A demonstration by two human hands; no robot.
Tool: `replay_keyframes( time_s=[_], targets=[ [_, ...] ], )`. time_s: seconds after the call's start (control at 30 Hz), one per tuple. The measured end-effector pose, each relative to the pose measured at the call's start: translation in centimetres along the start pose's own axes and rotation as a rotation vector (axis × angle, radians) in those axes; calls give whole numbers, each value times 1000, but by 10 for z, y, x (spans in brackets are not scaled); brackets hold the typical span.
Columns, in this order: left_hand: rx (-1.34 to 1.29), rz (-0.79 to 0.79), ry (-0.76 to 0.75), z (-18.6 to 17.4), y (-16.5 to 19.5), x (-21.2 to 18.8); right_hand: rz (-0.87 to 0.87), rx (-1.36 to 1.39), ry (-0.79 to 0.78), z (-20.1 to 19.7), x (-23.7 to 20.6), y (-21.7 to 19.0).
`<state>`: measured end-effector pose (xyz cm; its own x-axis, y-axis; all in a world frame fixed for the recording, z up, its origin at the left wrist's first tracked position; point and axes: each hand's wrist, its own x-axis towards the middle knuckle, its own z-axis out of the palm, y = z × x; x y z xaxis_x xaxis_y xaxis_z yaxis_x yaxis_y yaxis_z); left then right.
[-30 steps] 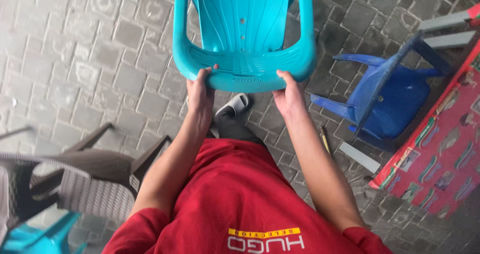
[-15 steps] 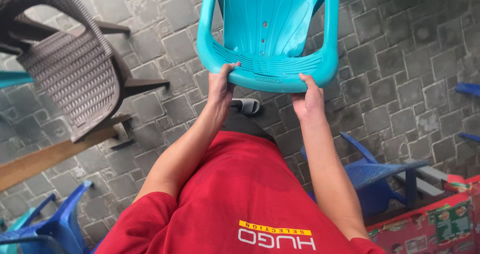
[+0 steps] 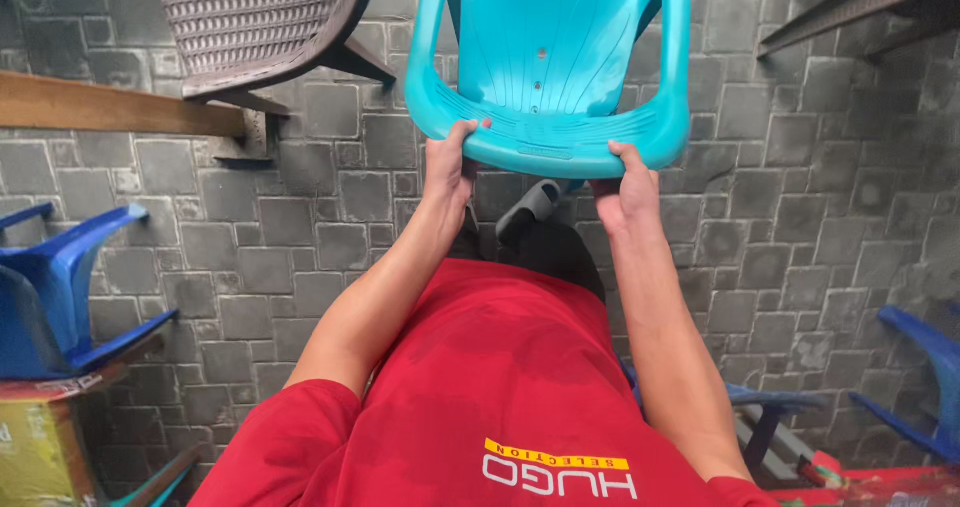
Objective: The person repeatedly picks up and places down plastic chairs in a tiled outdoor area. They handle several teal and blue chairs one at a time, lifting each by the seat and setting it down nearby. The person walks between locations to retrieve and reposition the chairs.
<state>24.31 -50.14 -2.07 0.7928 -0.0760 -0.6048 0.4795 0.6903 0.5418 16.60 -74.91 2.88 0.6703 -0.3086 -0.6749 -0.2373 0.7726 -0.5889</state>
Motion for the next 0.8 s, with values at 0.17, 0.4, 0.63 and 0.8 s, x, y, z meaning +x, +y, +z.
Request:
replay_keyframes(
  time_s=[0.17,0.4,0.63,0.8],
  targets=[
    [-80,86,79,-30,-2,-29,88,-104,-17,11,-3,10],
    [-225,207,219,-48,-24,-79,192,-265,-115,14,-5,8],
    [-360,339,355,-64,-46,-146,313,-422,-247,21,-25,13],
    [-471,409,487,-93,-55,-204,389,-574,-338,40,-51,39]
  ],
)
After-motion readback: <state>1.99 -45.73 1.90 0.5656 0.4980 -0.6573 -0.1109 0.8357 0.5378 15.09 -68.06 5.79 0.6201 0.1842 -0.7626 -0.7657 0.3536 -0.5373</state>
